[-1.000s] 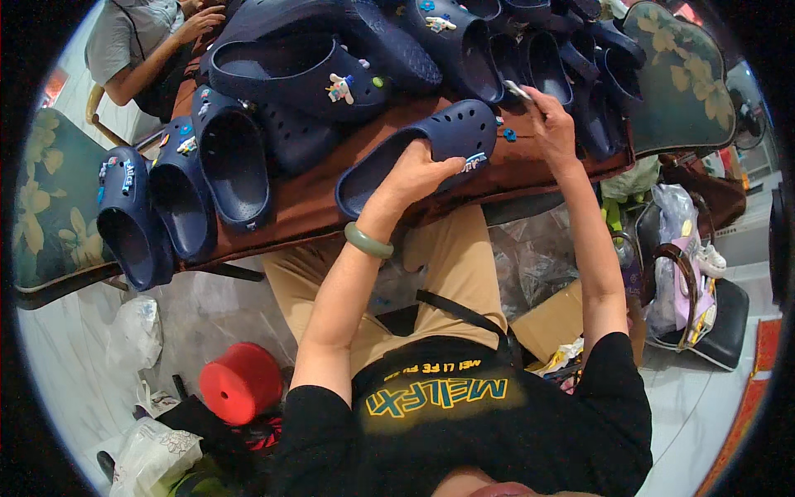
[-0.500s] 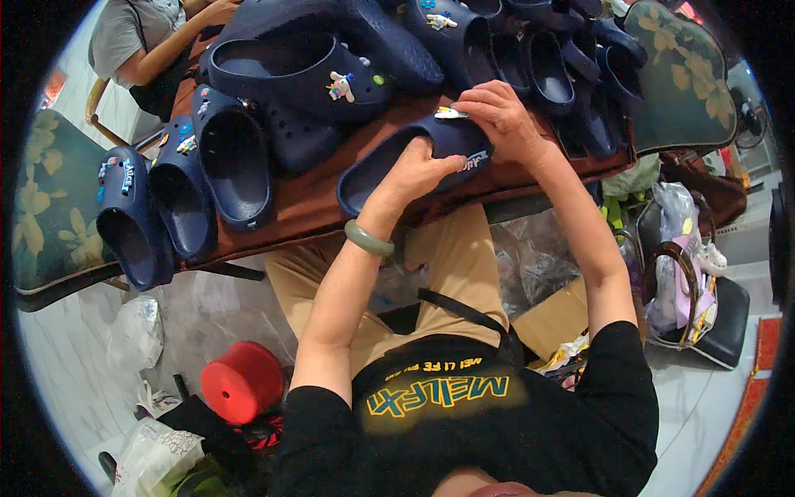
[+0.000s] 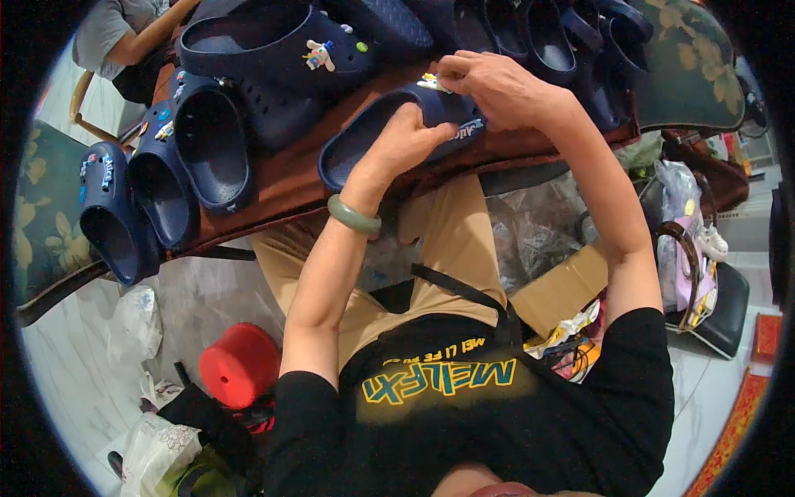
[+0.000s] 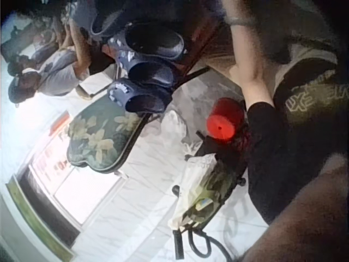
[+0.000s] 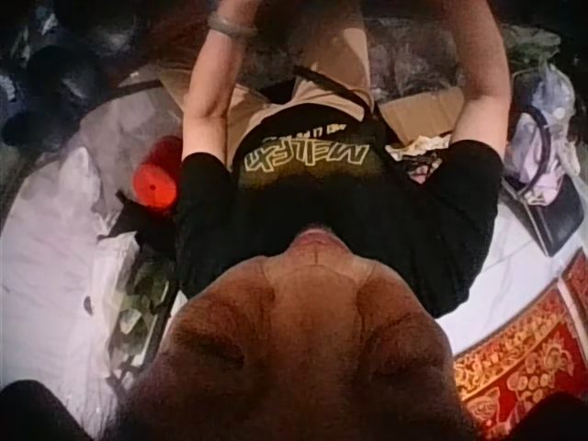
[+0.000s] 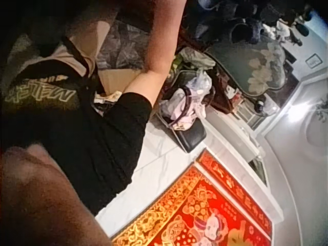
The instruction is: Attaching decorative charms to the holes of blue clogs.
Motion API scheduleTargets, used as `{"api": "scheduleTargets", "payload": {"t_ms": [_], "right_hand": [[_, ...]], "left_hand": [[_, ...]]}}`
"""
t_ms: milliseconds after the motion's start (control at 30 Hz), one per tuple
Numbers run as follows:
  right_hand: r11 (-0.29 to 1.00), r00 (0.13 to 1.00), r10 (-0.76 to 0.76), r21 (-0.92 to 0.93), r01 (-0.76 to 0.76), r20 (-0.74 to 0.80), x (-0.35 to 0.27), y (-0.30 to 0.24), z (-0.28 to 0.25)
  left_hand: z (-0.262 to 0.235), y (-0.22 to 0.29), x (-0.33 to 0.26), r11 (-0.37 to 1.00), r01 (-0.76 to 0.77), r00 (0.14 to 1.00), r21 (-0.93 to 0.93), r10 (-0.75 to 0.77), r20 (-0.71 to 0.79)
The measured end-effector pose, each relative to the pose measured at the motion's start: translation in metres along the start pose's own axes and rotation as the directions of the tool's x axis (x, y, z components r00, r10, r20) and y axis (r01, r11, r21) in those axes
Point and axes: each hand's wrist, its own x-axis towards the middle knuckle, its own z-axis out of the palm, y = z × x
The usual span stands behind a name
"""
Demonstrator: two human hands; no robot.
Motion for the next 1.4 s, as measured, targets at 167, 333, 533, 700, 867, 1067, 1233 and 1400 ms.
{"api": "scheduleTargets", "payload": {"t_ms": [167, 333, 533, 700, 867, 1067, 1233, 1400], "right_hand": [[0.985, 0.982, 0.145, 0.073, -0.155, 0.118, 0.009, -0.006, -0.011], [0.781, 0.816, 0.504, 0.553, -0.291, -0.282, -0.043, 0.048, 0.052], [0.215, 0.386, 0.922, 0.879, -0.426, -0.039, -0.127, 0.070, 0.127], [0.260, 0.366, 0.925, 0.869, -0.421, -0.099, -0.118, 0.054, 0.137], [0.441, 0.486, 0.868, 0.612, -0.656, -0.105, -0.102, 0.035, 0.116], [0.236, 0.421, 0.905, 0.898, -0.370, -0.064, -0.094, 0.018, 0.111], [0.776, 0.536, 0.600, 0.595, -0.210, -0.594, -0.053, -0.019, 0.070], [0.874, 0.595, 0.456, 0.460, -0.158, -0.662, -0.055, -0.026, 0.078]], "left_hand": [[-0.006, 0.005, 0.004, 0.996, 0.056, 0.998, -0.066, -0.056, 0.006], [0.001, -0.002, 0.003, 0.986, -0.003, 0.996, -0.164, -0.011, -0.083], [-0.001, 0.007, 0.004, 0.988, 0.104, 0.993, -0.118, -0.110, -0.046], [0.000, 0.008, 0.005, 0.987, 0.143, 0.986, -0.075, -0.149, -0.080], [0.000, 0.009, 0.002, 0.988, 0.093, 0.991, -0.127, -0.103, -0.080], [0.003, 0.007, 0.004, 0.992, 0.080, 0.992, -0.094, -0.089, -0.093], [-0.002, 0.004, 0.001, 0.993, 0.060, 0.993, -0.100, -0.069, -0.096], [0.000, 0.010, 0.002, 0.992, 0.047, 0.997, -0.113, -0.053, -0.051]]}}
